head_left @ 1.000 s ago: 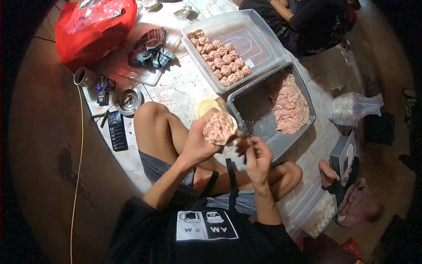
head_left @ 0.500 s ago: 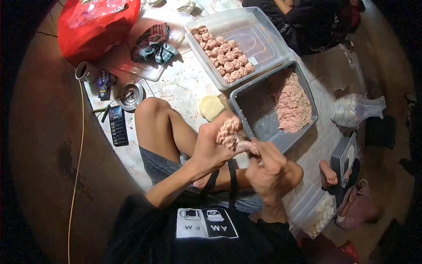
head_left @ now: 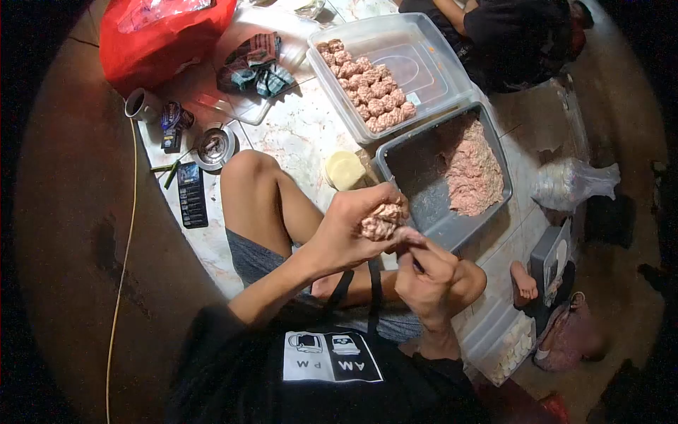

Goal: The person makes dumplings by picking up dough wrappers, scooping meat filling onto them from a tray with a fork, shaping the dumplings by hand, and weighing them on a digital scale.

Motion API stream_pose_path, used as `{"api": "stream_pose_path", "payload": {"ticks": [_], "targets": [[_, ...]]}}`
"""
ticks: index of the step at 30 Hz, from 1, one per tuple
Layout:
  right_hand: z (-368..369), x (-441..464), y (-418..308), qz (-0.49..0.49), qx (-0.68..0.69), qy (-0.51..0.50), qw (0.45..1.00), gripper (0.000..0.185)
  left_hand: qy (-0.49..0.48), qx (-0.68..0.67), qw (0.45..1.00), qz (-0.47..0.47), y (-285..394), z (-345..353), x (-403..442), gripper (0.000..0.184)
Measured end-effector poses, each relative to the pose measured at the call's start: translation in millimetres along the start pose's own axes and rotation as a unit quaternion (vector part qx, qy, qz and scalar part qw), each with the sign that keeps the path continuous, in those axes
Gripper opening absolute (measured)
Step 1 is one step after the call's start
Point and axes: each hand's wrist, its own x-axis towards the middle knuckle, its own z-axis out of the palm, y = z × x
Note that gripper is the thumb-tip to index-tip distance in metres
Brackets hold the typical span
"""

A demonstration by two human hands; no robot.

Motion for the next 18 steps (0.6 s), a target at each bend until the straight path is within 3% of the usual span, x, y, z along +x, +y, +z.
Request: {"api": "stream_pose_path", "payload": {"ticks": [2, 5, 6, 9, 10, 14, 16, 18], "targets": [[-3.1, 7.3, -6.7, -0.029, -0.094, -0.022, 0.995, 0.005, 0.006, 0.067, 0.997, -0.025, -1.7, -0.9, 2.2, 0.045], [-13.8, 12.1, -27.2, -0.001, -0.151, 0.062, 0.987, 0.007, 0.014, -0.026, 0.997, -0.074, -12.7, 0.9, 5.5, 0.049], [-17.5, 7.8, -25.1, 0.043, -0.154, 0.077, 0.984, 0.007, -0.041, -0.047, 0.994, -0.090, -8.1, -5.8, 5.9, 0.054], [-26.3, -2.3, -9.4, 0.102, -0.037, 0.063, 0.992, 0.011, -0.072, -0.137, 0.985, -0.082, -9.2, -7.2, -0.4, 0.047], [-24.5, -5.3, -7.6, 0.107, -0.017, 0.062, 0.992, 0.013, -0.026, -0.146, 0.988, -0.030, -20.0, -3.4, -1.1, 0.041], [-16.1, -11.6, -12.3, 0.082, -0.018, 0.041, 0.996, 0.011, 0.027, -0.315, 0.929, -0.194, -24.9, -8.7, 2.1, 0.043], [-5.7, -20.1, 7.8, 0.083, 0.042, 0.039, 0.995, 0.009, 0.032, -0.291, 0.947, -0.134, -24.6, 5.0, 4.4, 0.039], [1.8, -15.4, 6.6, 0.038, 0.013, 0.034, 0.999, 0.009, 0.037, -0.267, 0.960, -0.077, -23.8, 19.4, 2.1, 0.036]]}}
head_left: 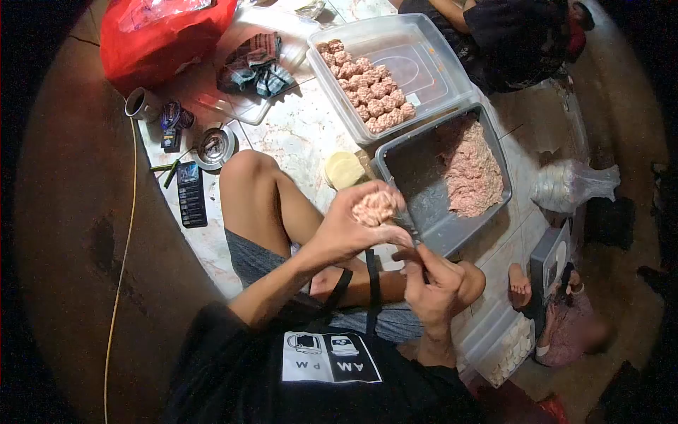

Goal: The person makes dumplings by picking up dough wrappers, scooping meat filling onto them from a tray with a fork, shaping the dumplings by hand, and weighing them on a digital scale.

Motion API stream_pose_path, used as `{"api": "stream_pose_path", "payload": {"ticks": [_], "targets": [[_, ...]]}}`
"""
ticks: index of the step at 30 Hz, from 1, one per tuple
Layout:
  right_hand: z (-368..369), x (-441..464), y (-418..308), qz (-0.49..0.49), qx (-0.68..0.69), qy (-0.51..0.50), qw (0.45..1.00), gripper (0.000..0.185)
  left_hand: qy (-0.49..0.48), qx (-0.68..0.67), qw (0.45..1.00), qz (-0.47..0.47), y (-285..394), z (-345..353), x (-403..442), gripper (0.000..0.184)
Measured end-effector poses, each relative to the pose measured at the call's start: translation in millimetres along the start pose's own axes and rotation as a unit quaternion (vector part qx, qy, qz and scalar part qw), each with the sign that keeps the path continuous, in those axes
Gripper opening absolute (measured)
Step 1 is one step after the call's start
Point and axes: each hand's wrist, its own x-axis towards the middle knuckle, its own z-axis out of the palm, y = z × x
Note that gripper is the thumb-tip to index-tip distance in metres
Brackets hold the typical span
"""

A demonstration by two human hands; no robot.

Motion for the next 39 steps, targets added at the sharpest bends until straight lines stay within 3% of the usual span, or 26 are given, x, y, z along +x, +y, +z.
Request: {"api": "stream_pose_path", "payload": {"ticks": [2, 3, 4, 8, 11, 12, 15, 16, 19, 20, 23, 24, 27, 28, 31, 32, 35, 39], "targets": [[9.2, 0.9, -5.6, -0.065, -0.048, -0.006, 0.997, 0.009, 0.029, 0.191, 0.981, 0.021, 0.2, 3.2, -6.8, 0.041], [7.2, -2.0, -8.5, -0.033, -0.121, -0.050, 0.991, 0.008, 0.042, 0.283, 0.958, 0.032, 0.4, 4.3, -8.8, 0.043], [4.3, 1.8, -11.5, -0.019, -0.124, -0.049, 0.991, 0.004, 0.058, 0.294, 0.953, 0.033, -6.1, -1.6, -4.4, 0.048], [-13.5, 18.5, -23.9, 0.034, -0.194, 0.057, 0.979, 0.013, 0.086, 0.259, 0.961, 0.043, 4.3, -10.3, 5.6, 0.046], [-23.6, 16.2, -18.4, 0.093, -0.067, 0.010, 0.993, 0.014, 0.043, 0.196, 0.979, 0.050, 11.0, -18.2, -0.7, 0.046], [-16.3, 16.0, -26.9, 0.101, -0.041, 0.034, 0.993, 0.014, 0.050, 0.059, 0.997, 0.005, 14.1, -21.7, -1.5, 0.042], [-0.5, 6.3, -14.3, -0.045, -0.105, -0.051, 0.992, 0.012, 0.014, 0.183, 0.982, 0.048, 6.0, -10.4, 1.5, 0.038], [16.6, 3.0, -9.1, -0.047, -0.091, -0.012, 0.995, 0.014, 0.032, 0.218, 0.975, 0.039, -0.1, -4.8, -1.5, 0.036], [-2.9, 20.4, -18.2, 0.026, -0.100, -0.054, 0.993, 0.010, 0.084, 0.169, 0.981, -0.042, 8.4, -6.4, 7.2, 0.037], [-9.8, 22.0, -17.7, 0.011, -0.103, -0.003, 0.995, 0.008, 0.067, 0.209, 0.976, 0.001, -8.5, -18.8, 9.0, 0.036], [-43.0, 31.7, -46.1, 0.055, -0.213, 0.011, 0.975, 0.010, 0.044, 0.202, 0.978, -0.004, 13.3, -19.7, 0.3, 0.035], [-46.5, 30.8, -53.4, 0.046, -0.236, -0.008, 0.971, 0.013, 0.054, 0.145, 0.988, -0.003, 14.4, -22.7, 3.6, 0.030], [-21.0, 34.2, -48.1, -0.024, -0.206, -0.136, 0.969, 0.011, -0.029, 0.287, 0.957, 0.002, -7.3, -28.6, 11.1, 0.034], [-15.9, 38.4, -31.4, -0.003, -0.222, -0.149, 0.964, 0.011, -0.031, 0.398, 0.917, 0.019, -3.8, -29.9, 8.8, 0.024], [-30.1, 38.3, -42.9, 0.029, -0.203, -0.100, 0.974, 0.011, -0.020, 0.504, 0.862, 0.048, -5.2, -37.9, 2.9, 0.020], [-25.9, 36.0, -54.3, 0.033, -0.193, -0.106, 0.975, 0.011, -0.016, 0.533, 0.836, 0.130, -8.2, -37.3, 3.5, 0.019], [-19.1, 35.3, -36.6, 0.019, -0.239, -0.134, 0.961, 0.012, 0.005, 0.501, 0.865, 0.041, -4.7, -32.7, 6.3, 0.022], [-52.9, 44.9, -62.2, 0.050, -0.247, -0.040, 0.967, 0.012, -0.014, 0.269, 0.963, 0.012, -1.2, -24.2, 2.2, 0.027]]}}
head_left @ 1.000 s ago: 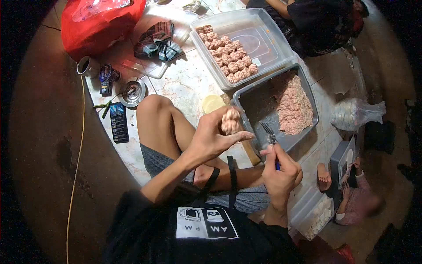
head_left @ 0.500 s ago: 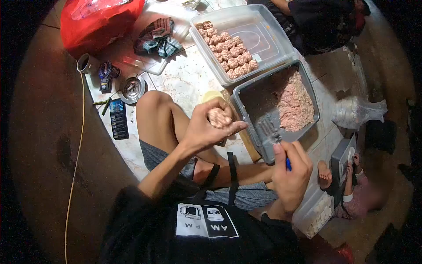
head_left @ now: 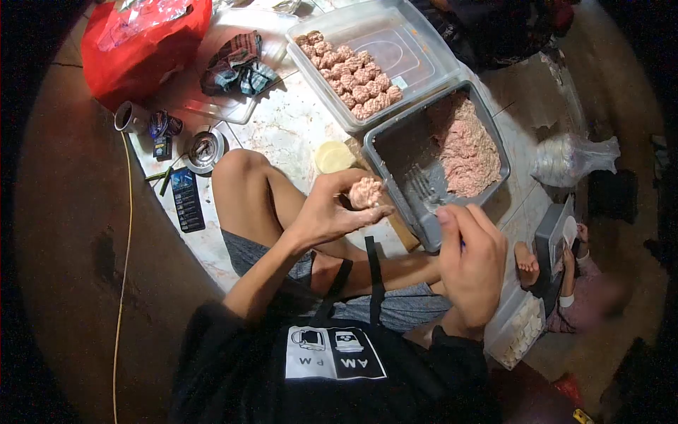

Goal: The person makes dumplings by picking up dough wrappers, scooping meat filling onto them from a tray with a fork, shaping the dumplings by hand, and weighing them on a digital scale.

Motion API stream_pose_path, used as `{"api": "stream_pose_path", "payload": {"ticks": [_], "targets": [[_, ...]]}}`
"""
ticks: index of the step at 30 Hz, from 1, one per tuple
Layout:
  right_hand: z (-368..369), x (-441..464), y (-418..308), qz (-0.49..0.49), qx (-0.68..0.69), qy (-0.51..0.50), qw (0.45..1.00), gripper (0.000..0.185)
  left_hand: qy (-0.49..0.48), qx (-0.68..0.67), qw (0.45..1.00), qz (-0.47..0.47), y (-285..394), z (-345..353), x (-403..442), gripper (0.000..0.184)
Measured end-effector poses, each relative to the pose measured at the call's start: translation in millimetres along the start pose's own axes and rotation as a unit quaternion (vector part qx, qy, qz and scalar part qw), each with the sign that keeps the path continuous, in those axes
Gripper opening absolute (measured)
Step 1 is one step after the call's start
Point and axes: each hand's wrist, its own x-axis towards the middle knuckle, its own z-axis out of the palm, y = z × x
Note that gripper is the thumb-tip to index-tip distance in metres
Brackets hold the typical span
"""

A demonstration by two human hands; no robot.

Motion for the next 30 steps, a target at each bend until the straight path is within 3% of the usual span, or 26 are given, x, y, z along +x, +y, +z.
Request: {"api": "stream_pose_path", "payload": {"ticks": [1, 4, 8, 13, 18, 21, 23, 25, 27, 29, 30], "targets": [[1.3, -3.9, -7.3, -0.002, 0.009, 0.028, 1.000, 0.013, -0.003, -0.009, 1.000, 0.014, -1.3, 1.1, 0.5, 0.025], [35.5, -7.5, -8.9, -0.101, 0.040, -0.081, 0.991, 0.013, -0.027, -0.029, 0.998, 0.056, -14.1, 0.4, 7.1, 0.019], [19.6, -8.1, -13.0, -0.039, 0.012, -0.032, 0.999, 0.009, -0.006, 0.149, 0.987, 0.061, -9.5, -6.2, 4.9, 0.017], [39.6, -7.8, -4.5, -0.069, 0.030, -0.061, 0.995, 0.012, 0.051, 0.215, 0.962, 0.161, 4.1, -7.0, 5.1, 0.022], [33.4, -8.2, -6.0, -0.071, 0.055, -0.050, 0.995, 0.013, 0.071, 0.299, 0.942, 0.138, 8.1, 3.6, 4.3, 0.021], [14.0, -4.5, -3.0, -0.022, 0.047, 0.030, 0.998, 0.016, 0.080, 0.298, 0.947, 0.090, 8.5, -8.7, 4.3, 0.024], [22.1, 18.8, 29.1, -0.016, 0.003, 0.104, 0.994, 0.017, 0.085, 0.216, 0.971, 0.061, -19.6, -11.2, 6.8, 0.029], [31.6, 54.2, 77.0, 0.091, -0.031, 0.088, 0.991, 0.015, 0.062, 0.143, 0.984, 0.084, -25.2, -7.6, 9.7, 0.034], [60.9, 85.6, 162.0, 0.049, -0.143, 0.159, 0.976, 0.014, 0.071, 0.105, 0.990, 0.060, -5.1, -2.5, 1.5, 0.031], [88.2, 92.8, 280.0, 0.102, -0.287, 0.064, 0.950, 0.013, 0.096, 0.055, 0.994, -0.003, 14.0, -5.8, -0.8, 0.028], [83.2, 86.1, 274.1, 0.124, -0.306, 0.047, 0.943, 0.013, 0.079, 0.054, 0.995, -0.003, 10.5, -9.6, -1.0, 0.028]]}}
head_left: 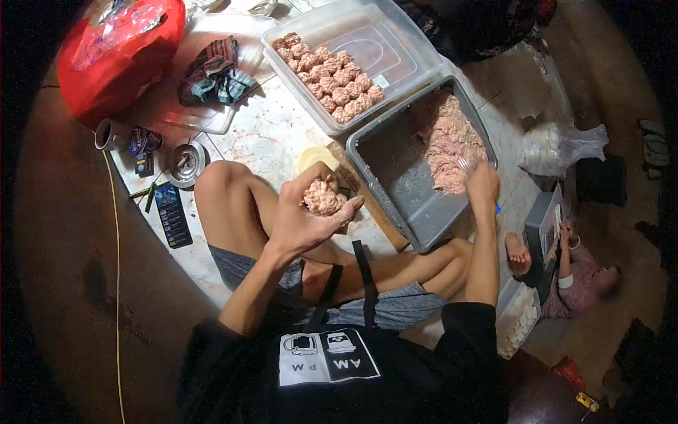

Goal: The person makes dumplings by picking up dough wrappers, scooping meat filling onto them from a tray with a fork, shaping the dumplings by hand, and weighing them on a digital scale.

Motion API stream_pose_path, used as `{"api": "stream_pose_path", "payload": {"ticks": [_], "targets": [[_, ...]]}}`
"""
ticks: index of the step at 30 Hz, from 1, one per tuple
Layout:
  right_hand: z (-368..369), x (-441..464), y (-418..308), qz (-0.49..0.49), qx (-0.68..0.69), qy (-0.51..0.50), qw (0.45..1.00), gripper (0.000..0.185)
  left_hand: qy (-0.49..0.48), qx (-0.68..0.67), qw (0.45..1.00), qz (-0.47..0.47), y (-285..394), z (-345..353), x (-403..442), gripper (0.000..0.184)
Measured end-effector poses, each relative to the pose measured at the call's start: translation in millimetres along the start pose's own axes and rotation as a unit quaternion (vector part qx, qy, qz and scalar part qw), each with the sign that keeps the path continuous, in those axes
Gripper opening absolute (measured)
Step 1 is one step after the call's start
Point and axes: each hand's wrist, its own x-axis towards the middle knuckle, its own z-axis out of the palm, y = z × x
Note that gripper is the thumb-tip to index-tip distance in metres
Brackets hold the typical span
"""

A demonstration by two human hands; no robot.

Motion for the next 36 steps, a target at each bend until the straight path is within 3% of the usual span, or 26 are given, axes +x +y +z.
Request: {"api": "stream_pose_path", "payload": {"ticks": [2, 4, 6, 8, 10, 12, 13, 16, 19, 21, 22, 24, 26, 28, 30, 31, 33, 35, 36], "targets": [[-47.3, -6.4, -5.4, 0.013, -0.047, -0.032, 0.998, 0.013, -0.014, -0.004, 1.000, 0.006, -16.1, -3.6, 4.5, 0.029], [-115.9, -32.7, -47.0, -0.005, 0.036, 0.007, 0.999, 0.011, -0.067, 0.006, 0.997, -0.043, -22.0, -0.2, 8.3, 0.025], [-178.5, -69.6, -92.4, -0.039, 0.219, -0.005, 0.975, 0.012, -0.085, 0.049, 0.995, -0.026, -15.0, 6.3, 10.9, 0.024], [-202.0, -112.5, -125.7, -0.175, 0.326, -0.001, 0.929, 0.011, -0.107, 0.088, 0.990, 0.040, -16.7, 13.1, 10.7, 0.020], [-206.9, -131.4, -154.0, -0.246, 0.356, -0.079, 0.898, 0.009, -0.110, 0.123, 0.981, 0.103, -15.7, 14.8, 11.2, 0.021], [-208.5, -131.9, -146.3, -0.221, 0.341, -0.119, 0.906, 0.011, -0.088, 0.150, 0.972, 0.158, -11.4, 14.7, 9.3, 0.026], [-209.1, -129.0, -144.0, -0.214, 0.333, -0.137, 0.908, 0.012, -0.102, 0.156, 0.977, 0.104, -12.4, 12.8, 6.7, 0.032], [-208.9, -138.8, -156.9, -0.211, 0.364, -0.112, 0.900, 0.012, -0.062, 0.227, 0.958, 0.166, -9.0, 12.0, 1.1, 0.031], [-207.0, -125.6, -139.7, -0.179, 0.355, -0.074, 0.914, 0.014, -0.076, 0.124, 0.989, 0.014, -11.0, 15.7, 5.7, 0.031], [-214.4, -119.5, -130.8, -0.087, 0.371, -0.012, 0.924, 0.013, -0.072, -0.026, 0.996, 0.051, -18.4, 9.8, 5.8, 0.032], [-218.1, -121.1, -131.6, -0.067, 0.379, -0.028, 0.923, 0.012, -0.070, -0.102, 0.990, 0.068, -18.5, 6.4, 4.1, 0.032], [-221.3, -125.7, -141.0, -0.029, 0.399, -0.059, 0.915, 0.011, -0.068, -0.030, 0.990, 0.116, -9.6, -0.1, 3.3, 0.030], [-213.8, -133.3, -165.5, -0.201, 0.392, -0.104, 0.892, 0.009, -0.105, 0.014, 0.981, 0.165, -4.9, 7.4, 10.8, 0.028], [-203.1, -128.0, -158.4, -0.136, 0.399, -0.090, 0.903, 0.009, -0.061, 0.086, 0.981, 0.162, -6.3, -7.5, 16.3, 0.025], [-174.2, -101.4, -146.1, -0.068, 0.386, -0.022, 0.920, 0.009, 0.059, 0.104, 0.993, 0.004, -30.2, -28.1, 28.6, 0.030], [-152.5, -88.5, -137.6, -0.030, 0.379, 0.014, 0.925, 0.008, 0.073, -0.016, 0.995, -0.060, -10.2, -36.9, 33.6, 0.032], [-77.4, -74.1, -109.7, -0.090, 0.295, -0.061, 0.949, 0.010, 0.120, 0.079, 0.989, 0.025, 6.2, -41.5, 27.7, 0.023], [-13.1, -66.0, -98.0, -0.066, 0.258, -0.122, 0.956, 0.014, 0.194, 0.065, 0.978, 0.044, 23.7, -54.8, 10.0, 0.022], [15.5, -60.4, -95.8, -0.072, 0.258, -0.112, 0.957, 0.014, 0.239, -0.020, 0.970, 0.030, 15.8, -63.5, 3.8, 0.022]]}}
